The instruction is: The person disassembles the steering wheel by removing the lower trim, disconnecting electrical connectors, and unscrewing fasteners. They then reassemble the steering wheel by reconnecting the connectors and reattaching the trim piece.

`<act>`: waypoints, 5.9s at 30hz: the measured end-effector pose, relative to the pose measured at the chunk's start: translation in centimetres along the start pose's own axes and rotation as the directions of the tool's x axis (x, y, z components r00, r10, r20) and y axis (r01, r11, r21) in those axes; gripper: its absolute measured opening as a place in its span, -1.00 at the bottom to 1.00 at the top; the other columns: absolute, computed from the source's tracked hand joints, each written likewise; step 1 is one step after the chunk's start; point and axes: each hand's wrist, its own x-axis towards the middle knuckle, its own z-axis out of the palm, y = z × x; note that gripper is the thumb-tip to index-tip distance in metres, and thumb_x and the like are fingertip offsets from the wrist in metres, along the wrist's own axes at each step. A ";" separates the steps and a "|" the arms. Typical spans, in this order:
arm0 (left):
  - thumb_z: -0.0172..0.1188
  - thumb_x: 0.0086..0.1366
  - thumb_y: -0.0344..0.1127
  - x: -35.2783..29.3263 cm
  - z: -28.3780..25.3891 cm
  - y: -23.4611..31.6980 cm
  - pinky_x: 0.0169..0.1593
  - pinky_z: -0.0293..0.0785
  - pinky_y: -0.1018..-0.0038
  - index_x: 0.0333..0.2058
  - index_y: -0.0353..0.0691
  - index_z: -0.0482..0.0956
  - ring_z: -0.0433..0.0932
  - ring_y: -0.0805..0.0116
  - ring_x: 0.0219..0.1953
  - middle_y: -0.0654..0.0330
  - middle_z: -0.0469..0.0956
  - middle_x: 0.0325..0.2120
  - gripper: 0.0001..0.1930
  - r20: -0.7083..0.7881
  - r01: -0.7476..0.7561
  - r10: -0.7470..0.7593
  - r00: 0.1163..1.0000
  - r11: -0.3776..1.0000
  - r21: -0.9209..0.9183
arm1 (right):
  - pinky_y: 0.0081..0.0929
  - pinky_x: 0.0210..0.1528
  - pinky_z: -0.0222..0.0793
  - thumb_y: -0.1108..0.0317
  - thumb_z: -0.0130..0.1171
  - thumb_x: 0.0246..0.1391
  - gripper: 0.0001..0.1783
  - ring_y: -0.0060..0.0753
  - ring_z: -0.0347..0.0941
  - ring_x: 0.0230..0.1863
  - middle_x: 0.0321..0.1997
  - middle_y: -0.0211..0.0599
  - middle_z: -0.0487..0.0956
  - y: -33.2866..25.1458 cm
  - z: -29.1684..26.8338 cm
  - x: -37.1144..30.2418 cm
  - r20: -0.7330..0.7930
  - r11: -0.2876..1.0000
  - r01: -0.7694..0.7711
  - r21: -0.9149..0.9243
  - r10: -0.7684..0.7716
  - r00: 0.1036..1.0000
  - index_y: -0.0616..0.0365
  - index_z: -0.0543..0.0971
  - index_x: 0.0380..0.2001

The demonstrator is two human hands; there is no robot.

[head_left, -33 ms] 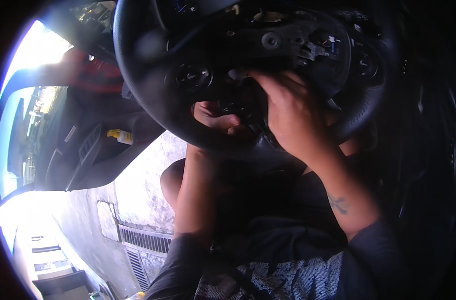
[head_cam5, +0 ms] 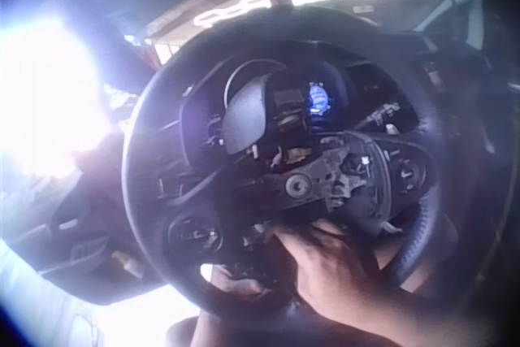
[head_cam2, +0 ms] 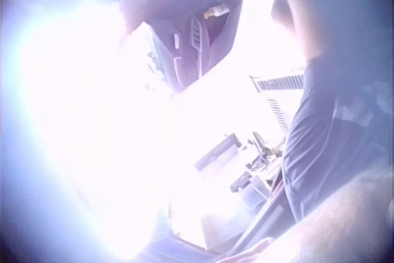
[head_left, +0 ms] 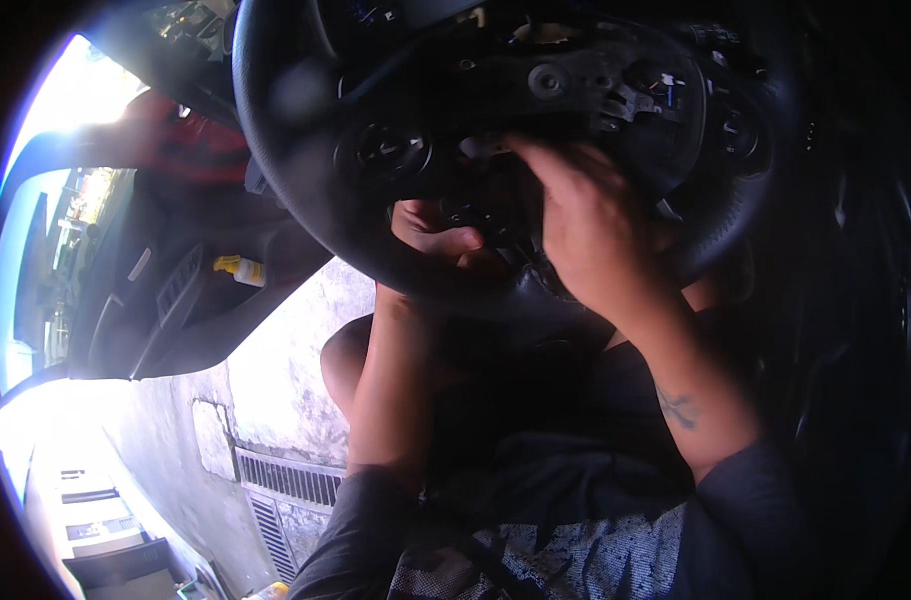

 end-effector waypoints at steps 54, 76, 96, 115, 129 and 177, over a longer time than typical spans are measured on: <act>0.45 0.26 -0.60 -0.3 4.3 1.6 0.01 0.80 0.27 0.23 -0.32 0.62 0.79 0.17 -0.02 -0.01 0.75 0.04 -0.47 -0.229 -0.048 0.026 0.973 0.995 -0.090 | -0.12 0.24 0.50 0.60 0.17 0.31 -0.55 0.14 0.58 0.17 0.17 -0.02 0.61 -0.8 -0.5 0.2 -0.042 0.999 0.015 -0.046 -0.017 0.999 0.26 0.61 0.26; 0.50 0.21 -0.59 -0.5 3.7 1.6 0.03 0.77 0.29 0.21 -0.35 0.62 0.78 0.22 -0.02 0.05 0.76 -0.01 -0.44 -0.306 0.028 -0.038 0.951 0.999 -0.036 | -0.12 0.24 0.50 0.62 0.13 0.31 -0.57 0.13 0.58 0.15 0.14 -0.04 0.62 -0.8 -0.3 0.4 -0.009 0.995 0.056 -0.080 -0.057 0.998 0.29 0.64 0.21; 0.45 0.23 -0.64 0.1 3.4 1.2 0.12 0.76 0.18 0.23 -0.32 0.62 0.75 0.12 0.10 0.00 0.73 0.09 -0.43 -0.173 -0.069 0.043 0.984 0.987 -0.146 | -0.08 0.25 0.53 0.55 0.19 0.23 -0.55 0.07 0.61 0.11 0.07 -0.08 0.71 -0.5 0.1 0.5 0.017 0.989 0.041 -0.144 -0.039 0.999 0.15 0.66 0.19; 0.56 0.24 -0.47 -2.8 -1.3 0.6 0.05 0.70 0.33 0.21 -0.37 0.57 0.74 0.22 -0.01 0.11 0.70 -0.09 -0.43 -0.328 0.017 -0.026 0.944 0.999 -0.029 | -0.09 0.28 0.52 0.52 0.17 0.28 -0.56 0.06 0.60 0.15 0.09 -0.16 0.72 -1.0 0.3 0.4 0.045 0.988 0.034 -0.152 -0.028 0.999 0.09 0.67 0.20; 0.60 0.25 -0.43 -1.5 3.5 1.9 0.22 0.55 0.30 0.22 -0.32 0.59 0.66 0.25 0.13 0.13 0.71 0.03 -0.41 -0.300 0.049 -0.008 0.954 0.990 0.129 | -0.04 0.28 0.51 0.58 0.11 0.26 -0.49 0.13 0.60 0.15 0.11 -0.09 0.74 -0.3 0.3 0.3 0.050 0.986 0.072 -0.150 -0.065 0.997 0.06 0.66 0.25; 0.55 0.38 -0.30 -1.1 1.4 -0.4 0.03 0.67 0.35 0.33 -0.31 0.49 0.66 0.36 -0.09 0.23 0.59 0.02 -0.37 -0.360 0.097 -0.117 0.926 0.993 -0.073 | -0.04 0.25 0.55 0.46 0.01 0.46 -0.58 0.27 0.65 0.16 0.10 0.11 0.73 -0.8 -0.1 0.9 0.094 0.994 -0.025 -0.111 0.035 0.995 0.05 0.67 0.26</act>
